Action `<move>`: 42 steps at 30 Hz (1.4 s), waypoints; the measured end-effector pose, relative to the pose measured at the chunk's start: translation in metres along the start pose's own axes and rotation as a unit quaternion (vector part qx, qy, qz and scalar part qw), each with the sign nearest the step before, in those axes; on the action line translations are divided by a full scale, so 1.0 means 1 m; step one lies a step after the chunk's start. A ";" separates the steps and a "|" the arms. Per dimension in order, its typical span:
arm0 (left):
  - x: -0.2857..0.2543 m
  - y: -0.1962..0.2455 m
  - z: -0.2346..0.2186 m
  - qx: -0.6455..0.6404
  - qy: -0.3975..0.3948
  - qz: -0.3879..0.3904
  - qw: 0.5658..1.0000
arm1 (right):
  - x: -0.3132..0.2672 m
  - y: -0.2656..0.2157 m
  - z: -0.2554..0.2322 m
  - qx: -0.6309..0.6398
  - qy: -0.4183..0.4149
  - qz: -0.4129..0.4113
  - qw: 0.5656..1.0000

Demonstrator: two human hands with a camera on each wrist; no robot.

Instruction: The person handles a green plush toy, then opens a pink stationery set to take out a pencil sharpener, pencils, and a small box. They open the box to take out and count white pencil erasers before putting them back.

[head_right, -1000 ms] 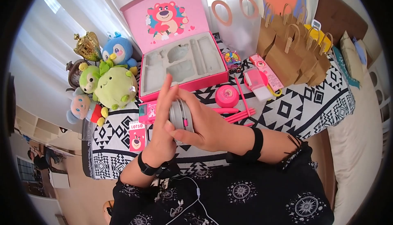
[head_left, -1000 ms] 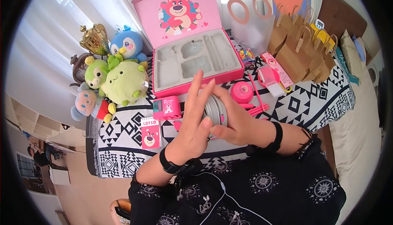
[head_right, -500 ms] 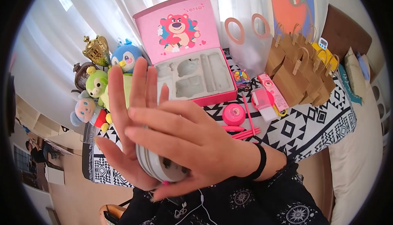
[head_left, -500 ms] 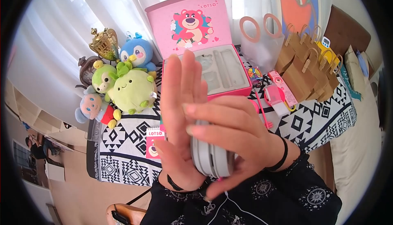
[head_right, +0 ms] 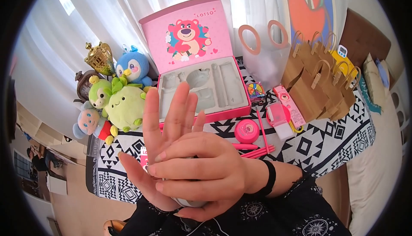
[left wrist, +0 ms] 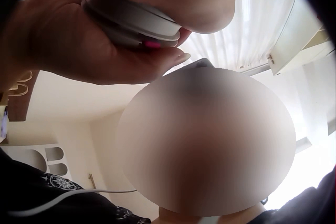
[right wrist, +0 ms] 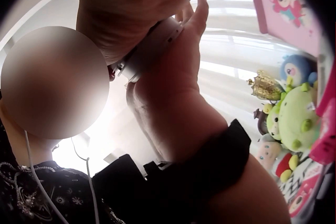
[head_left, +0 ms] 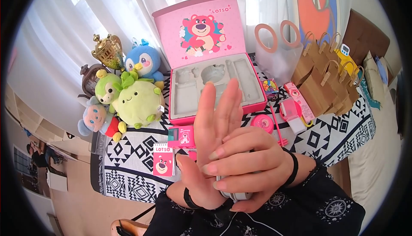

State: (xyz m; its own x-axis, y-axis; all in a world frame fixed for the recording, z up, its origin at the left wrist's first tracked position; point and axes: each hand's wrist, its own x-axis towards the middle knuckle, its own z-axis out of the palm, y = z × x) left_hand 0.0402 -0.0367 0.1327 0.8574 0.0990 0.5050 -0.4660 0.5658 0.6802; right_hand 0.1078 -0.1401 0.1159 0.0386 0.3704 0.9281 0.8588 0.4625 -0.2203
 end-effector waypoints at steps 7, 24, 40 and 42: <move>-0.006 -0.004 -0.001 0.009 -0.033 0.065 0.997 | -0.001 -0.001 0.002 0.033 0.010 -0.016 0.999; -0.014 -0.006 -0.003 0.198 0.018 0.240 0.950 | -0.009 -0.007 0.023 0.078 0.133 0.044 0.987; 0.022 -0.008 -0.034 0.465 -0.088 0.367 0.801 | -0.007 0.007 0.015 0.139 0.118 0.180 0.966; 0.020 -0.005 -0.040 0.495 -0.102 0.379 0.775 | -0.003 0.004 0.014 0.149 0.115 0.199 0.962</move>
State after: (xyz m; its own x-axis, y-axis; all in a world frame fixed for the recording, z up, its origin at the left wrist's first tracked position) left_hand 0.0687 -0.0051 0.1186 0.2502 -0.0927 0.9638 -0.8453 -0.5063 0.1707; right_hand 0.1038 -0.1281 0.1083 0.4758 0.3938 0.7865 0.5694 0.5436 -0.6167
